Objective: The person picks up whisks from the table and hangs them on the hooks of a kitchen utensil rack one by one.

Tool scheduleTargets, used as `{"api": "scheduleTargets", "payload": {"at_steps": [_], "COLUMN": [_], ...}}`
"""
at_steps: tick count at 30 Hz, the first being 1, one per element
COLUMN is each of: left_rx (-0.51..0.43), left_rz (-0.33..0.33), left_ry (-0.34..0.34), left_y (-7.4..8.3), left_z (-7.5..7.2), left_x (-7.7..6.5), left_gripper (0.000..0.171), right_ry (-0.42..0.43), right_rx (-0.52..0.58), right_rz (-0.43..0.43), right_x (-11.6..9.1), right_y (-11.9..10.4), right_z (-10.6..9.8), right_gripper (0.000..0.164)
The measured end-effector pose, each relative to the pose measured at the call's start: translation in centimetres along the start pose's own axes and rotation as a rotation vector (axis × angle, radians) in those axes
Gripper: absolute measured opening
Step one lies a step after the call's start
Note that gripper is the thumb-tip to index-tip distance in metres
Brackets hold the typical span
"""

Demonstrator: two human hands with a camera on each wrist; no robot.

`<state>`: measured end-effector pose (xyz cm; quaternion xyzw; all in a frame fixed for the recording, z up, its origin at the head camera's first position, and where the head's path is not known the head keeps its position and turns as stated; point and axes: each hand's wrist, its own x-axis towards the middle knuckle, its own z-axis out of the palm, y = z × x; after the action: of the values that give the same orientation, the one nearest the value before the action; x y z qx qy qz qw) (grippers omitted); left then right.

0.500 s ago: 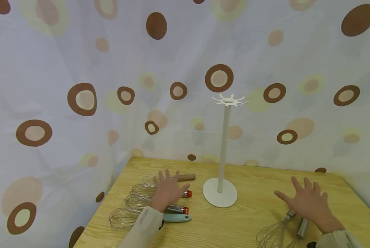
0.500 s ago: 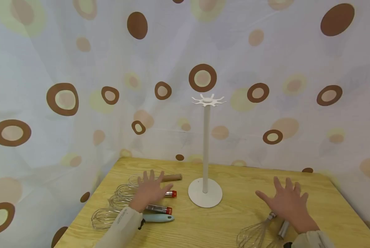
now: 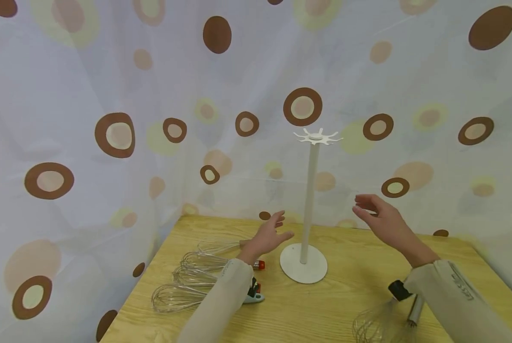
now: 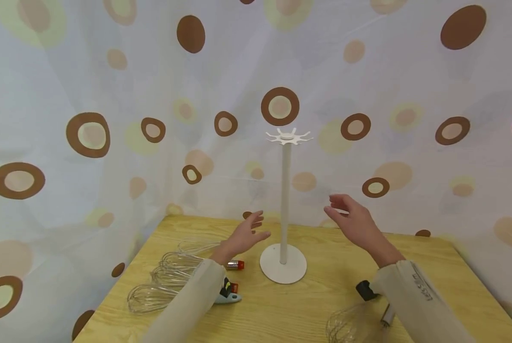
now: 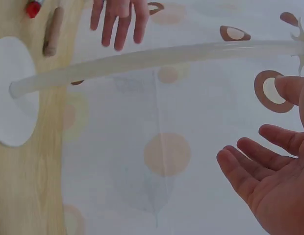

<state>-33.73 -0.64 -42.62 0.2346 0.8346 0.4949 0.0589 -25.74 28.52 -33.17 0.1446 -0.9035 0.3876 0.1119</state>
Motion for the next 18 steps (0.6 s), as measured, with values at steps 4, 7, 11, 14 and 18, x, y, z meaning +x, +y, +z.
{"api": "scheduleTargets", "payload": {"at_steps": [4,7,11,14,18], "left_rx": [-0.163,-0.236,-0.309,-0.331,-0.296], "left_rz": [0.048,0.071,0.083,0.092,0.104], "left_ry": [0.005,0.014,0.028,0.035,0.065], "left_y": [0.9,1.4,2.0,2.1,1.7], "left_z": [1.2,2.1,3.0,3.7,4.5], "left_x": [1.6,2.4,3.0,3.2,3.6], "left_gripper": [0.067,0.063,0.057,0.052,0.041], "right_ry": [-0.011,-0.022,-0.035,-0.049,-0.068], "right_rx": [0.144,0.248,0.339,0.392,0.451], "right_rz": [-0.038,-0.058,-0.052,-0.047,-0.063], "right_x": [2.1,3.5,5.1,6.2,7.3], "right_y": [-1.4,-2.4,-3.7,-4.5,-5.2], "right_z": [0.3,0.9,1.6,2.0,2.5], "right_gripper": [0.051,0.049,0.051,0.053,0.054]}}
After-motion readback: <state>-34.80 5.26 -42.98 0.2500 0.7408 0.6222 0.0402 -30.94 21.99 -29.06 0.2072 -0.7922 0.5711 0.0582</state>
